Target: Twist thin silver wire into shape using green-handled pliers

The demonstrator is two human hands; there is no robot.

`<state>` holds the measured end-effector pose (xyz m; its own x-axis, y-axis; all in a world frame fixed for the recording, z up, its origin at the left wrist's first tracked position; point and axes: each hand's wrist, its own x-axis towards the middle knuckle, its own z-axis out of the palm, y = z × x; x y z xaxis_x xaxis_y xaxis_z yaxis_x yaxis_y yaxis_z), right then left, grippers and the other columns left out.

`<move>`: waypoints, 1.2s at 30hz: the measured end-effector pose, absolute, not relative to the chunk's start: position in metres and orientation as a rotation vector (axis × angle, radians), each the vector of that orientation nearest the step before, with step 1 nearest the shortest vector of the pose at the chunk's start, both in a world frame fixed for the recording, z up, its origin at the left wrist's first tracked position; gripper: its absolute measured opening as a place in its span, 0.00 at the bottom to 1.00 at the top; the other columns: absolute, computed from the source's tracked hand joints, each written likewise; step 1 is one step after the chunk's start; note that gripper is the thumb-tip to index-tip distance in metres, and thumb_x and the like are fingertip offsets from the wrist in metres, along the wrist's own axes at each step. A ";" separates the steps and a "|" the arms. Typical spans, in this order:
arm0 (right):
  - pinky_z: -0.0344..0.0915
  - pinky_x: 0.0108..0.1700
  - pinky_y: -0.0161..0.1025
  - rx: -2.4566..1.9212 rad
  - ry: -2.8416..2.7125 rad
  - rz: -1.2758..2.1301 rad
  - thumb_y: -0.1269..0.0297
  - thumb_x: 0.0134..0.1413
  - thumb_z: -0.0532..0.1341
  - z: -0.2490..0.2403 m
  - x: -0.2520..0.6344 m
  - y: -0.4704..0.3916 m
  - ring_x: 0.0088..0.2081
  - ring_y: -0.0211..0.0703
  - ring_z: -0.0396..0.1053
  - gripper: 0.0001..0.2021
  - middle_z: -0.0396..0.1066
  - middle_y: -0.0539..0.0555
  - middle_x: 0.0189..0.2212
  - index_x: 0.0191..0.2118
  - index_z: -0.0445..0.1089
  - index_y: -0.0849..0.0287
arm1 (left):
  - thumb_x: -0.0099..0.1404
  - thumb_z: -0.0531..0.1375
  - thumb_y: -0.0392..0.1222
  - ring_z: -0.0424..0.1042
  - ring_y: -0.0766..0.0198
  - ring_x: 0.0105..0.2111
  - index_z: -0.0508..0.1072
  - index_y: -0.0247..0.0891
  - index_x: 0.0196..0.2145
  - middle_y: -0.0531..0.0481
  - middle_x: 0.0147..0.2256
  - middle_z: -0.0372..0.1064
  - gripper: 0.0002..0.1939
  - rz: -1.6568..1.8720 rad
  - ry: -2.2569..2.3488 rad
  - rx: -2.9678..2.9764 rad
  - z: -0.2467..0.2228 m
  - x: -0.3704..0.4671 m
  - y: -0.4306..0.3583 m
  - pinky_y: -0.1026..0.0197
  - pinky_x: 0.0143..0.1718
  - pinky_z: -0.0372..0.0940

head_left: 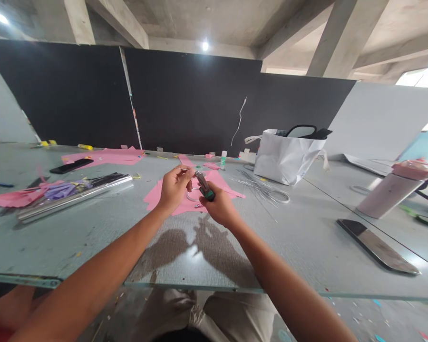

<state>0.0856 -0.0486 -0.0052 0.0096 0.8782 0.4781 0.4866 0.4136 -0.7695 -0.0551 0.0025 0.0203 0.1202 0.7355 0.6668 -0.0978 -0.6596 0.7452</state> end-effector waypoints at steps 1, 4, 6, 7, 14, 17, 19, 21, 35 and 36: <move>0.61 0.36 0.38 -1.214 -1.632 0.475 0.67 0.46 0.58 -0.005 0.085 -0.049 0.32 0.42 0.65 0.15 0.70 0.48 0.30 0.42 0.69 0.54 | 0.60 0.62 0.56 0.63 0.71 0.17 0.72 0.37 0.31 0.54 0.20 0.65 0.17 1.613 0.630 1.757 0.020 -0.055 0.003 0.66 0.20 0.59; 0.60 0.35 0.38 -1.246 -1.602 0.446 0.66 0.47 0.58 -0.005 0.084 -0.049 0.31 0.42 0.65 0.12 0.70 0.49 0.29 0.40 0.69 0.53 | 0.60 0.62 0.56 0.64 0.70 0.18 0.72 0.37 0.31 0.54 0.20 0.66 0.17 1.633 0.631 1.775 0.020 -0.055 0.001 0.66 0.20 0.60; 0.60 0.35 0.38 -1.288 -1.584 0.411 0.64 0.48 0.58 -0.005 0.084 -0.048 0.31 0.43 0.65 0.10 0.69 0.49 0.27 0.38 0.70 0.53 | 0.59 0.63 0.56 0.65 0.71 0.17 0.72 0.37 0.30 0.53 0.22 0.67 0.18 1.666 0.614 1.757 0.022 -0.054 -0.001 0.66 0.20 0.61; 0.59 0.35 0.38 -1.304 -1.576 0.393 0.64 0.48 0.58 -0.006 0.084 -0.048 0.31 0.43 0.64 0.09 0.69 0.49 0.27 0.38 0.70 0.53 | 0.59 0.63 0.56 0.65 0.71 0.17 0.71 0.36 0.29 0.53 0.23 0.68 0.18 1.675 0.606 1.748 0.024 -0.054 -0.003 0.66 0.20 0.62; 0.61 0.38 0.40 -1.266 -1.537 0.399 0.64 0.49 0.58 -0.010 0.081 -0.045 0.35 0.46 0.65 0.09 0.70 0.50 0.29 0.39 0.69 0.52 | 0.57 0.65 0.55 0.63 0.73 0.15 0.70 0.36 0.28 0.54 0.23 0.67 0.17 1.622 0.628 1.722 0.026 -0.052 -0.007 0.67 0.16 0.58; 0.61 0.38 0.40 -1.269 -1.528 0.411 0.64 0.49 0.58 -0.011 0.080 -0.045 0.34 0.45 0.65 0.08 0.70 0.50 0.29 0.38 0.68 0.52 | 0.58 0.64 0.54 0.63 0.73 0.15 0.69 0.36 0.27 0.54 0.22 0.66 0.17 1.612 0.634 1.730 0.025 -0.052 -0.006 0.67 0.17 0.59; 0.61 0.39 0.40 -1.262 -1.525 0.410 0.63 0.49 0.58 -0.011 0.080 -0.045 0.35 0.45 0.65 0.08 0.70 0.50 0.29 0.37 0.68 0.52 | 0.58 0.64 0.53 0.63 0.72 0.15 0.69 0.37 0.27 0.55 0.20 0.65 0.16 1.615 0.632 1.734 0.025 -0.052 -0.005 0.67 0.17 0.59; 0.60 0.38 0.40 -1.267 -1.522 0.404 0.63 0.49 0.58 -0.011 0.081 -0.045 0.34 0.45 0.64 0.07 0.69 0.49 0.29 0.37 0.68 0.53 | 0.58 0.64 0.53 0.63 0.72 0.15 0.69 0.37 0.27 0.55 0.19 0.65 0.16 1.609 0.634 1.742 0.024 -0.052 -0.005 0.66 0.17 0.59; 0.57 0.34 0.38 -1.319 -1.504 0.441 0.61 0.47 0.57 -0.006 0.083 -0.045 0.29 0.42 0.61 0.05 0.65 0.47 0.25 0.31 0.62 0.53 | 0.59 0.60 0.59 0.63 0.71 0.15 0.70 0.37 0.27 0.52 0.23 0.67 0.21 1.541 0.626 1.691 0.020 -0.052 0.000 0.65 0.17 0.59; 0.57 0.34 0.38 -1.297 -1.496 0.444 0.61 0.47 0.57 -0.006 0.084 -0.045 0.29 0.42 0.61 0.04 0.66 0.47 0.25 0.31 0.62 0.54 | 0.62 0.56 0.61 0.62 0.71 0.15 0.70 0.36 0.27 0.51 0.23 0.66 0.23 1.542 0.621 1.723 0.019 -0.055 0.001 0.65 0.17 0.59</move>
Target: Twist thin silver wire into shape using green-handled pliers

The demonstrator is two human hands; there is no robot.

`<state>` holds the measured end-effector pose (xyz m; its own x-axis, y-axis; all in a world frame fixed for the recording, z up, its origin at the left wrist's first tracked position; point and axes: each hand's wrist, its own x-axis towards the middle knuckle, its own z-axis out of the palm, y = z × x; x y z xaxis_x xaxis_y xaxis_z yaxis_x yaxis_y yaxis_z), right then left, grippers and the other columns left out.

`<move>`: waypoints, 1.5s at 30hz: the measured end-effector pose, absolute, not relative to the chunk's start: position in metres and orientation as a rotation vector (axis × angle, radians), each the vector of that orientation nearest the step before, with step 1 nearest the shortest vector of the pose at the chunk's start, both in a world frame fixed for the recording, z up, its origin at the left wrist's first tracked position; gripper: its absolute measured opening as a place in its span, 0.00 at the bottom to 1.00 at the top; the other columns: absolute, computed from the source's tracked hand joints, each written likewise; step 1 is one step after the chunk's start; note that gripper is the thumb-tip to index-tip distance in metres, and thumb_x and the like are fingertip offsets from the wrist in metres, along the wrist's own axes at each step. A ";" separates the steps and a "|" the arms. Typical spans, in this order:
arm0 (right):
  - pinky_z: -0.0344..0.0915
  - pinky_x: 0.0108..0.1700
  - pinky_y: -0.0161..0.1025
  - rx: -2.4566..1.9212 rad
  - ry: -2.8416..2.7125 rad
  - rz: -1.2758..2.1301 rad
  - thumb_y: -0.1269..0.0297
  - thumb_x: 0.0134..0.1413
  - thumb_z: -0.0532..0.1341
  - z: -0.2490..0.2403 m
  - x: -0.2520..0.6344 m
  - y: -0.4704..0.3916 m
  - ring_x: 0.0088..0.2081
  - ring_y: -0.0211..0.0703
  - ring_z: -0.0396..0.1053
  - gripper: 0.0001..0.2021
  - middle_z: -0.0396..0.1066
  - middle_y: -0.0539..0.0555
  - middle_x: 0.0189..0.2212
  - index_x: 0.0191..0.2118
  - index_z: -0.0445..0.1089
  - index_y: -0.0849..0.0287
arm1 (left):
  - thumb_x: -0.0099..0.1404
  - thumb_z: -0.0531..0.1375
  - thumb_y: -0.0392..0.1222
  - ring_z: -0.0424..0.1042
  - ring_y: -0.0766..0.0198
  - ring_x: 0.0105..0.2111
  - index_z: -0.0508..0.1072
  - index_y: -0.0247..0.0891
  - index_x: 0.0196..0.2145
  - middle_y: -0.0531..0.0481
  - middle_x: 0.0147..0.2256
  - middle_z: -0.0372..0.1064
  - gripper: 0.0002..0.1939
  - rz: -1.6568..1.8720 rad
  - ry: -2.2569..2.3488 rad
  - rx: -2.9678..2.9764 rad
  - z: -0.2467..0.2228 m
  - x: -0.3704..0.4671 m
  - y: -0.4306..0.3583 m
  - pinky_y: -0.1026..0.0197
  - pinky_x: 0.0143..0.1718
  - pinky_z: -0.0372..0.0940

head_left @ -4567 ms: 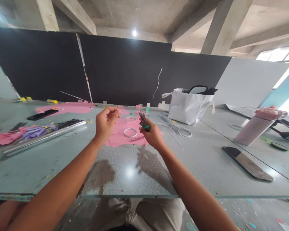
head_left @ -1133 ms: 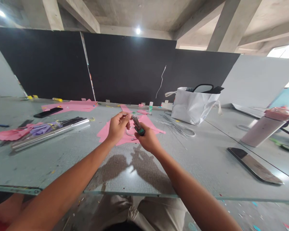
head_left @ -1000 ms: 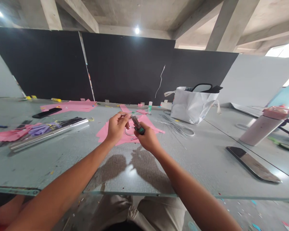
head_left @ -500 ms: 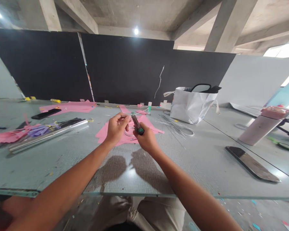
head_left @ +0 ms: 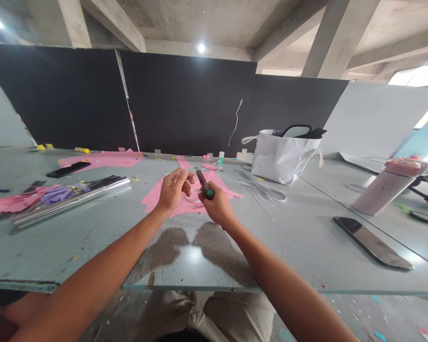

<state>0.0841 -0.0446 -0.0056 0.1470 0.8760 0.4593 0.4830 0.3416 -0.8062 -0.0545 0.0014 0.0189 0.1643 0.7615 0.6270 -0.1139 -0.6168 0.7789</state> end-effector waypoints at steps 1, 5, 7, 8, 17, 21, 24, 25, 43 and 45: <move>0.58 0.34 0.38 -1.271 -1.485 0.445 0.62 0.47 0.57 -0.005 0.086 -0.044 0.28 0.42 0.61 0.04 0.66 0.47 0.25 0.31 0.62 0.54 | 0.65 0.53 0.61 0.62 0.70 0.16 0.70 0.36 0.27 0.51 0.22 0.66 0.24 1.547 0.631 1.798 0.018 -0.058 0.003 0.64 0.18 0.59; 0.58 0.31 0.38 -1.154 -1.440 0.524 0.61 0.45 0.57 0.000 0.094 -0.042 0.26 0.41 0.61 0.05 0.64 0.47 0.23 0.30 0.61 0.55 | 0.67 0.53 0.50 0.64 0.67 0.22 0.71 0.39 0.32 0.52 0.23 0.67 0.14 1.734 0.734 2.470 0.016 -0.074 0.012 0.62 0.27 0.59; 0.58 0.30 0.38 -1.103 -1.432 0.603 0.59 0.44 0.57 0.001 0.096 -0.042 0.24 0.40 0.61 0.07 0.62 0.46 0.21 0.30 0.61 0.55 | 0.65 0.57 0.42 0.66 0.65 0.27 0.71 0.41 0.36 0.52 0.27 0.71 0.05 1.921 0.721 2.805 0.018 -0.079 0.014 0.60 0.33 0.58; 0.58 0.29 0.38 -1.086 -1.434 0.638 0.59 0.44 0.57 0.001 0.097 -0.042 0.24 0.39 0.60 0.08 0.62 0.46 0.21 0.30 0.61 0.55 | 0.64 0.58 0.39 0.67 0.64 0.29 0.72 0.42 0.37 0.51 0.29 0.72 0.04 2.021 0.718 2.927 0.020 -0.080 0.014 0.59 0.35 0.57; 0.54 0.28 0.36 -1.162 -1.545 0.604 0.59 0.44 0.56 -0.002 0.082 -0.049 0.24 0.38 0.57 0.07 0.60 0.45 0.21 0.28 0.60 0.55 | 0.64 0.62 0.40 0.64 0.62 0.30 0.72 0.43 0.35 0.53 0.30 0.72 0.01 2.216 0.884 3.176 0.032 -0.078 0.000 0.55 0.37 0.49; 0.54 0.30 0.36 -1.194 -1.563 0.548 0.59 0.44 0.56 0.000 0.080 -0.053 0.25 0.38 0.57 0.06 0.60 0.45 0.22 0.28 0.59 0.55 | 0.65 0.61 0.40 0.64 0.63 0.29 0.72 0.43 0.31 0.55 0.28 0.73 0.04 2.178 0.904 3.144 0.034 -0.080 0.001 0.55 0.37 0.47; 0.54 0.30 0.36 -1.211 -1.563 0.550 0.59 0.45 0.55 0.000 0.080 -0.053 0.26 0.39 0.57 0.06 0.61 0.45 0.22 0.28 0.59 0.55 | 0.65 0.61 0.39 0.63 0.65 0.27 0.73 0.44 0.29 0.56 0.27 0.73 0.06 2.187 0.884 3.142 0.034 -0.081 0.001 0.55 0.37 0.46; 0.54 0.30 0.36 -1.219 -1.562 0.548 0.59 0.45 0.55 -0.001 0.080 -0.053 0.26 0.39 0.57 0.06 0.61 0.46 0.22 0.28 0.59 0.55 | 0.65 0.61 0.40 0.63 0.65 0.27 0.74 0.44 0.29 0.56 0.27 0.73 0.06 2.179 0.881 3.137 0.034 -0.082 0.001 0.54 0.37 0.46; 0.57 0.34 0.39 -1.463 -1.676 -0.055 0.70 0.53 0.52 0.000 0.094 -0.045 0.35 0.49 0.68 0.11 0.72 0.55 0.35 0.42 0.64 0.55 | 0.46 0.68 0.48 0.57 0.70 0.22 0.74 0.36 0.20 0.51 0.23 0.66 0.12 1.277 0.780 1.444 0.040 -0.057 -0.002 0.62 0.27 0.54; 0.57 0.35 0.39 -1.457 -1.691 -0.088 0.70 0.52 0.51 -0.002 0.096 -0.042 0.35 0.49 0.68 0.11 0.72 0.56 0.35 0.42 0.64 0.55 | 0.43 0.69 0.49 0.57 0.71 0.22 0.75 0.35 0.22 0.50 0.25 0.68 0.14 1.177 0.783 1.389 0.040 -0.059 0.002 0.62 0.26 0.54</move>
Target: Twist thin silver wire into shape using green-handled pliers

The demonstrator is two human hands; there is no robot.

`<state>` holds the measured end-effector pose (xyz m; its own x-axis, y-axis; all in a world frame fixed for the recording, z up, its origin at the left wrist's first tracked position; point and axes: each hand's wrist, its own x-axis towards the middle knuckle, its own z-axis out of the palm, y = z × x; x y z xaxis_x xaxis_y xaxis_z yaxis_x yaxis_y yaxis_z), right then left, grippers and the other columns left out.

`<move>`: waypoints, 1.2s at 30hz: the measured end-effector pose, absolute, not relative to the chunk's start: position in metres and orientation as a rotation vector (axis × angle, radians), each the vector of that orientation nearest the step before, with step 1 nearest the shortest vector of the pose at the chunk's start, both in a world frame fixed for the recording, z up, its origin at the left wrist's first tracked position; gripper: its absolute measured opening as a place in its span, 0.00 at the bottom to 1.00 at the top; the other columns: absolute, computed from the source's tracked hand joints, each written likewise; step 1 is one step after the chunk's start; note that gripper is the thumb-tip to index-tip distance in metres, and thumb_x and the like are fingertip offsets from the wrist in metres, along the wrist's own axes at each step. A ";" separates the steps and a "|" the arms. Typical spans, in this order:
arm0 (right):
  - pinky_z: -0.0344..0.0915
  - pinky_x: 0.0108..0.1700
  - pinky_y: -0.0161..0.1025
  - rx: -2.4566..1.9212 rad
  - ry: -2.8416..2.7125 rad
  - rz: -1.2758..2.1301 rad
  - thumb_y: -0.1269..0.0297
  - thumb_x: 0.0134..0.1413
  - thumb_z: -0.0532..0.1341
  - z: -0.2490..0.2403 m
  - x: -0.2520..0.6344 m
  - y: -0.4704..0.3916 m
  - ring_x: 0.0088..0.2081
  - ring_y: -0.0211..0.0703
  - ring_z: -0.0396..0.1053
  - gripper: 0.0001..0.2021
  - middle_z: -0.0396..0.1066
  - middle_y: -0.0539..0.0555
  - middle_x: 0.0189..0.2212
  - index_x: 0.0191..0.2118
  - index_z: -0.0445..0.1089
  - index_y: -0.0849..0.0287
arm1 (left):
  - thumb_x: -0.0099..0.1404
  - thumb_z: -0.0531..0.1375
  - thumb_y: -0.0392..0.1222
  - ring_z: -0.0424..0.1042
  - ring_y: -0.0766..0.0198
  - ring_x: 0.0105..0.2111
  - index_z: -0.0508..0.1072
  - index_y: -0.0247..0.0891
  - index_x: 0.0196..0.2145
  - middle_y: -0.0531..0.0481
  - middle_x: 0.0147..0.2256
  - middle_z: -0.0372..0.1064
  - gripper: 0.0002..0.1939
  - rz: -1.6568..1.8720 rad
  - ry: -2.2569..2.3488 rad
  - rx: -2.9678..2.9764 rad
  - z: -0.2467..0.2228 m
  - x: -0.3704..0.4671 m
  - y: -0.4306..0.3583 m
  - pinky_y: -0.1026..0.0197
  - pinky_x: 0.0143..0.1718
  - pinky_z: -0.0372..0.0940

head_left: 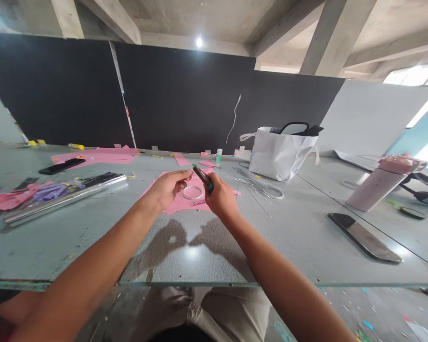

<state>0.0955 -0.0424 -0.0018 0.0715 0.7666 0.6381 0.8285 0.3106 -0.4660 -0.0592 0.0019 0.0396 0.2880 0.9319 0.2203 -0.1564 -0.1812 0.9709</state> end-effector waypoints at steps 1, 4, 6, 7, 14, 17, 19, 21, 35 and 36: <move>0.57 0.35 0.39 -1.466 -1.681 -0.065 0.69 0.52 0.52 -0.003 0.096 -0.041 0.35 0.49 0.68 0.11 0.72 0.55 0.34 0.42 0.64 0.55 | 0.44 0.69 0.50 0.57 0.71 0.22 0.76 0.35 0.23 0.49 0.26 0.69 0.15 1.167 0.803 1.417 0.039 -0.060 0.004 0.62 0.26 0.54; 0.57 0.33 0.38 -1.486 -1.587 0.099 0.66 0.52 0.52 -0.005 0.097 -0.038 0.31 0.47 0.67 0.08 0.71 0.53 0.30 0.39 0.64 0.54 | 0.55 0.62 0.56 0.61 0.67 0.23 0.76 0.36 0.25 0.47 0.27 0.72 0.18 1.294 0.949 1.695 0.035 -0.066 0.010 0.61 0.29 0.57; 0.57 0.33 0.38 -1.458 -1.509 0.194 0.65 0.51 0.53 -0.006 0.101 -0.035 0.30 0.45 0.66 0.06 0.70 0.51 0.28 0.36 0.64 0.54 | 0.64 0.54 0.55 0.64 0.64 0.25 0.75 0.37 0.25 0.47 0.26 0.72 0.21 1.457 1.089 1.971 0.033 -0.072 0.013 0.59 0.32 0.58; 0.58 0.33 0.38 -1.432 -1.480 0.231 0.64 0.50 0.54 -0.007 0.103 -0.034 0.30 0.45 0.65 0.05 0.69 0.51 0.28 0.34 0.64 0.55 | 0.66 0.52 0.52 0.66 0.63 0.27 0.75 0.37 0.26 0.47 0.26 0.72 0.21 1.546 1.140 2.127 0.032 -0.075 0.014 0.59 0.34 0.58; 0.58 0.31 0.38 -1.288 -1.454 0.471 0.61 0.45 0.56 -0.006 0.107 -0.033 0.26 0.41 0.62 0.05 0.64 0.48 0.24 0.29 0.61 0.55 | 0.65 0.58 0.40 0.67 0.59 0.35 0.75 0.43 0.36 0.49 0.34 0.73 0.06 1.921 1.032 3.040 0.026 -0.076 0.007 0.55 0.38 0.53; 0.58 0.32 0.38 -1.282 -1.498 0.477 0.63 0.44 0.56 -0.005 0.096 -0.039 0.27 0.41 0.62 0.04 0.64 0.47 0.23 0.29 0.61 0.55 | 0.64 0.61 0.43 0.66 0.58 0.36 0.75 0.43 0.39 0.48 0.36 0.73 0.06 1.944 1.088 3.086 0.025 -0.072 0.004 0.54 0.39 0.51; 0.58 0.33 0.38 -1.297 -1.529 0.475 0.63 0.44 0.56 -0.004 0.090 -0.044 0.28 0.41 0.62 0.04 0.65 0.48 0.24 0.29 0.61 0.55 | 0.63 0.62 0.45 0.66 0.58 0.35 0.74 0.43 0.36 0.49 0.34 0.73 0.05 1.935 1.110 3.072 0.025 -0.072 0.004 0.54 0.39 0.49; 0.57 0.34 0.37 -1.316 -1.547 0.487 0.63 0.44 0.56 -0.004 0.085 -0.047 0.29 0.41 0.62 0.04 0.65 0.48 0.26 0.30 0.61 0.55 | 0.64 0.62 0.45 0.66 0.59 0.33 0.74 0.42 0.32 0.50 0.32 0.73 0.05 1.952 1.094 3.052 0.026 -0.074 0.005 0.54 0.38 0.49; 0.56 0.32 0.37 -1.454 -1.579 0.264 0.66 0.52 0.55 -0.002 0.086 -0.046 0.31 0.44 0.66 0.06 0.70 0.51 0.28 0.38 0.65 0.54 | 0.53 0.65 0.55 0.59 0.68 0.22 0.71 0.38 0.23 0.53 0.22 0.65 0.17 1.500 0.916 1.682 0.027 -0.054 0.002 0.60 0.28 0.54; 0.55 0.32 0.37 -1.474 -1.589 0.236 0.67 0.52 0.55 -0.002 0.087 -0.045 0.31 0.45 0.66 0.07 0.70 0.51 0.29 0.39 0.66 0.54 | 0.50 0.66 0.57 0.58 0.68 0.22 0.70 0.38 0.22 0.52 0.23 0.65 0.19 1.426 0.859 1.567 0.026 -0.052 0.003 0.61 0.27 0.53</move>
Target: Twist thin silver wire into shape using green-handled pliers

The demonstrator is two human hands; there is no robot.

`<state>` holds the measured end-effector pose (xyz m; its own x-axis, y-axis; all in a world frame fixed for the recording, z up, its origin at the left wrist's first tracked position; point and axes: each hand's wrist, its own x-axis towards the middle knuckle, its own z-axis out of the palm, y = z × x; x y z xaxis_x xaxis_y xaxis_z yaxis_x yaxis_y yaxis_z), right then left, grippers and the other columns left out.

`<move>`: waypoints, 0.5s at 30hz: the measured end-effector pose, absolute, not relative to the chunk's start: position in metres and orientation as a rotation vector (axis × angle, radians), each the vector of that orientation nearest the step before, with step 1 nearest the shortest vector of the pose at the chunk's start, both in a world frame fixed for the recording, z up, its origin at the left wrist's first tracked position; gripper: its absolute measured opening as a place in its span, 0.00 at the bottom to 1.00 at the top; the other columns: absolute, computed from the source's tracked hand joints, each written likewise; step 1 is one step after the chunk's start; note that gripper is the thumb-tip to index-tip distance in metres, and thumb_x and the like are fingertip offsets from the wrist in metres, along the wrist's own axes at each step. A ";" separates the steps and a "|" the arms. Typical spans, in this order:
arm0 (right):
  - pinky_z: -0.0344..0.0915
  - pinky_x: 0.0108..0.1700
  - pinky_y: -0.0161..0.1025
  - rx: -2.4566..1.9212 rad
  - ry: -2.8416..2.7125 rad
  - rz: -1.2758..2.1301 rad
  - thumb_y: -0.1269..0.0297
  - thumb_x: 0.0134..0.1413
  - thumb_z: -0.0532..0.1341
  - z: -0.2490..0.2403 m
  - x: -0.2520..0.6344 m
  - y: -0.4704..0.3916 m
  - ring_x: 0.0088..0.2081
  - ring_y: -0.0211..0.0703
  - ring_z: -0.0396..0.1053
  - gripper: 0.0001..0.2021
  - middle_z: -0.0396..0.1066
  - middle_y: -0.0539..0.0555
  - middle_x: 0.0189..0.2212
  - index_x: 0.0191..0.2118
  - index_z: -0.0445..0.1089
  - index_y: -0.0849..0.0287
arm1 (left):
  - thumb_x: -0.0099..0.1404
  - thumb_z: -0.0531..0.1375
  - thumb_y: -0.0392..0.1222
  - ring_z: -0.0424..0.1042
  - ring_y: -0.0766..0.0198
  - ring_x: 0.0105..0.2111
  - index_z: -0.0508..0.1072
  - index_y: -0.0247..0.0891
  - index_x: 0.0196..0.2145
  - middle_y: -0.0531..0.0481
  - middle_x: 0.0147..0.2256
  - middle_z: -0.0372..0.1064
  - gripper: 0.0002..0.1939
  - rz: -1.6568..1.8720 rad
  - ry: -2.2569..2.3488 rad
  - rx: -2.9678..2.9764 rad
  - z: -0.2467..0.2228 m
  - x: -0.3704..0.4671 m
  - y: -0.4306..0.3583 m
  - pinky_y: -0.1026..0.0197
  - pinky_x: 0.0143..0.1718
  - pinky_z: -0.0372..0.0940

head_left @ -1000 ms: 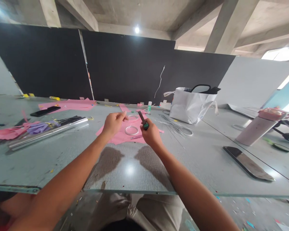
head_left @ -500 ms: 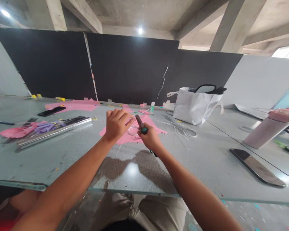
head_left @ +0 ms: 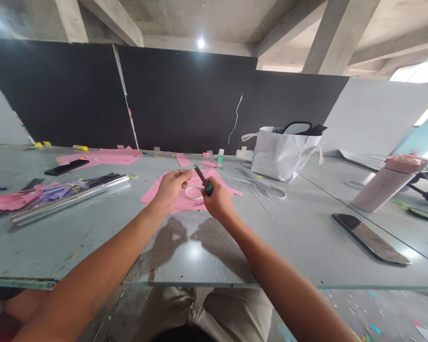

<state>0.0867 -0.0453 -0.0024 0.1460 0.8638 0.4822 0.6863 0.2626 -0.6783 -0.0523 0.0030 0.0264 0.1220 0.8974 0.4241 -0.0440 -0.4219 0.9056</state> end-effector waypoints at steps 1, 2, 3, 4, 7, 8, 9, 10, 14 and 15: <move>0.55 0.32 0.37 -1.494 -1.601 0.212 0.67 0.52 0.55 -0.003 0.087 -0.045 0.30 0.46 0.66 0.08 0.71 0.52 0.29 0.40 0.66 0.54 | 0.48 0.67 0.58 0.58 0.69 0.22 0.69 0.38 0.21 0.51 0.23 0.65 0.20 1.360 0.820 1.486 0.026 -0.052 0.004 0.61 0.25 0.53; 0.55 0.32 0.37 -1.513 -1.611 0.194 0.68 0.52 0.55 -0.003 0.088 -0.044 0.30 0.46 0.66 0.09 0.71 0.52 0.29 0.40 0.66 0.54 | 0.47 0.67 0.58 0.58 0.69 0.22 0.68 0.38 0.21 0.50 0.24 0.66 0.21 1.304 0.800 1.440 0.026 -0.052 0.005 0.62 0.24 0.53; 0.55 0.32 0.37 -1.527 -1.618 0.182 0.69 0.52 0.55 -0.003 0.088 -0.043 0.30 0.46 0.67 0.10 0.71 0.52 0.29 0.41 0.66 0.54 | 0.46 0.67 0.59 0.58 0.69 0.21 0.68 0.38 0.21 0.50 0.24 0.66 0.21 1.263 0.794 1.428 0.026 -0.052 0.006 0.62 0.24 0.54; 0.55 0.32 0.37 -1.533 -1.619 0.176 0.69 0.51 0.55 -0.004 0.089 -0.043 0.30 0.46 0.67 0.10 0.71 0.52 0.29 0.40 0.66 0.54 | 0.47 0.67 0.60 0.59 0.69 0.21 0.68 0.38 0.21 0.50 0.24 0.66 0.22 1.247 0.799 1.457 0.026 -0.053 0.007 0.62 0.23 0.54; 0.57 0.33 0.38 -1.507 -1.578 0.207 0.69 0.51 0.56 -0.005 0.092 -0.040 0.31 0.46 0.67 0.08 0.70 0.52 0.29 0.38 0.66 0.54 | 0.56 0.60 0.61 0.56 0.68 0.18 0.63 0.39 0.16 0.53 0.17 0.59 0.25 1.339 0.937 1.789 0.024 -0.059 0.007 0.62 0.23 0.51; 0.58 0.34 0.38 -1.495 -1.552 0.227 0.68 0.50 0.55 -0.005 0.094 -0.039 0.32 0.46 0.67 0.07 0.70 0.52 0.29 0.37 0.66 0.54 | 0.60 0.57 0.61 0.55 0.68 0.17 0.60 0.39 0.14 0.53 0.15 0.55 0.27 1.395 1.029 1.943 0.023 -0.062 0.007 0.61 0.23 0.50; 0.58 0.35 0.38 -1.482 -1.527 0.250 0.68 0.50 0.55 -0.005 0.096 -0.037 0.32 0.45 0.67 0.07 0.70 0.52 0.29 0.36 0.66 0.55 | 0.64 0.53 0.59 0.54 0.67 0.17 0.58 0.40 0.13 0.53 0.13 0.53 0.28 1.445 1.118 2.097 0.022 -0.064 0.006 0.60 0.23 0.49; 0.59 0.35 0.39 -1.473 -1.506 0.276 0.68 0.49 0.55 -0.005 0.098 -0.036 0.32 0.45 0.67 0.06 0.70 0.52 0.30 0.36 0.66 0.55 | 0.67 0.50 0.56 0.54 0.66 0.17 0.59 0.40 0.14 0.53 0.13 0.53 0.27 1.490 1.183 2.244 0.021 -0.067 0.006 0.59 0.24 0.48; 0.61 0.37 0.39 -1.428 -1.469 0.386 0.67 0.47 0.56 -0.004 0.105 -0.034 0.33 0.44 0.66 0.04 0.70 0.51 0.29 0.32 0.64 0.56 | 0.68 0.49 0.41 0.65 0.60 0.26 0.72 0.40 0.30 0.48 0.26 0.71 0.14 1.752 1.074 2.773 0.022 -0.073 0.005 0.57 0.33 0.53; 0.61 0.37 0.39 -1.411 -1.469 0.403 0.67 0.46 0.56 -0.004 0.105 -0.034 0.32 0.43 0.66 0.04 0.69 0.51 0.29 0.31 0.64 0.56 | 0.67 0.50 0.39 0.66 0.59 0.30 0.73 0.41 0.34 0.47 0.30 0.73 0.11 1.831 1.038 2.876 0.022 -0.073 0.005 0.56 0.36 0.54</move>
<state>0.1048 -0.0335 -0.0042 0.2009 0.8834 0.4234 0.5439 0.2589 -0.7982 -0.0729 0.0046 0.0224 0.3332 0.2390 0.9121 0.6602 -0.7498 -0.0447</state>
